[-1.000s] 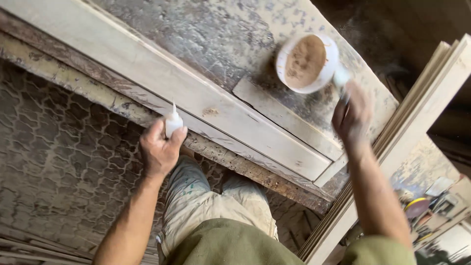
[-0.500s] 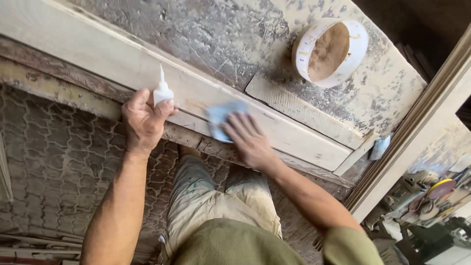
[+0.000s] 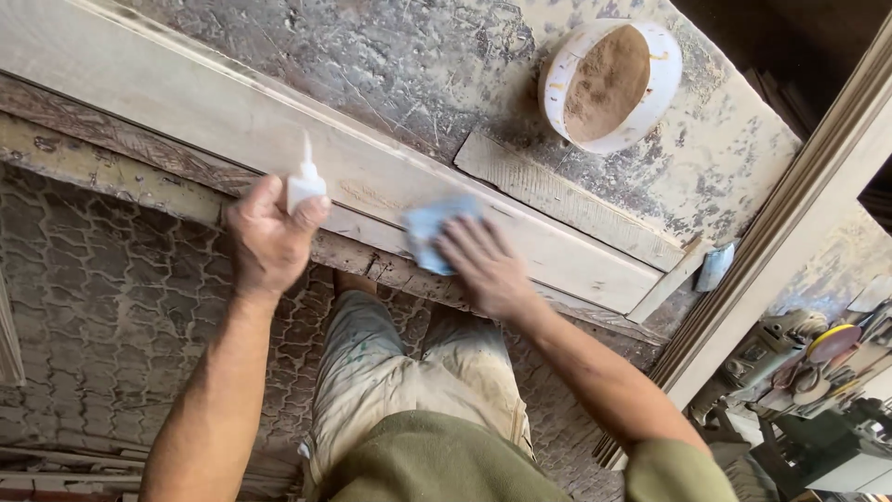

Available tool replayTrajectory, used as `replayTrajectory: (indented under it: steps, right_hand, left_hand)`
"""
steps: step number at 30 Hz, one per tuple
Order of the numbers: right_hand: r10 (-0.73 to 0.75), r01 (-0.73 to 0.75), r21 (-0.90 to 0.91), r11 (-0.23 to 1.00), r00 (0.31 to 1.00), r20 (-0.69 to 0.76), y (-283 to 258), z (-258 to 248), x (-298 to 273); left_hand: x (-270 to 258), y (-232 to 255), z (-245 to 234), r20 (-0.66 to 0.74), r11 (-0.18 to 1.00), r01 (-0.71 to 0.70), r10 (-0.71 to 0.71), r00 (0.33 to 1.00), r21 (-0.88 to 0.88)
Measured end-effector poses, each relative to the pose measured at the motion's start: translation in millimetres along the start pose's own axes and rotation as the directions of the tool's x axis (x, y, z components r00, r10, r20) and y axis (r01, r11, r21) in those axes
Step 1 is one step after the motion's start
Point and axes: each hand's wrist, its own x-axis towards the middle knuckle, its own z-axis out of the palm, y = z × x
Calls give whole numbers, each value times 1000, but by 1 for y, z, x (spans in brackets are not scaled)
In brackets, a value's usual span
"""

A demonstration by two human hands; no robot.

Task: The recorder is sanding wooden planks using a power sander and applying wood filler to defects.

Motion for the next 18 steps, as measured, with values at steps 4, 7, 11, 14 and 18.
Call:
replayTrajectory:
  steps: [4, 7, 11, 14, 18]
  right_hand:
    - [5, -43, -270, 962, 991, -137, 65, -25, -102]
    - [42, -76, -234, 969, 988, -149, 63, -45, -96]
    - [66, -101, -230, 968, 986, -155, 64, -44, -99]
    - [76, -105, -218, 970, 988, -138, 65, -43, -101]
    - [78, -104, -214, 971, 989, -124, 63, -47, -98]
  left_hand:
    - [-43, 19, 27, 26, 953, 46, -56, 998, 300]
    - [-67, 28, 52, 37, 947, 128, -145, 989, 293]
    - [-64, 47, 71, 30, 926, 170, -191, 981, 336]
    - [-60, 55, 78, 25, 923, 206, -226, 974, 325]
    - [-57, 69, 82, 17, 920, 253, -270, 963, 300]
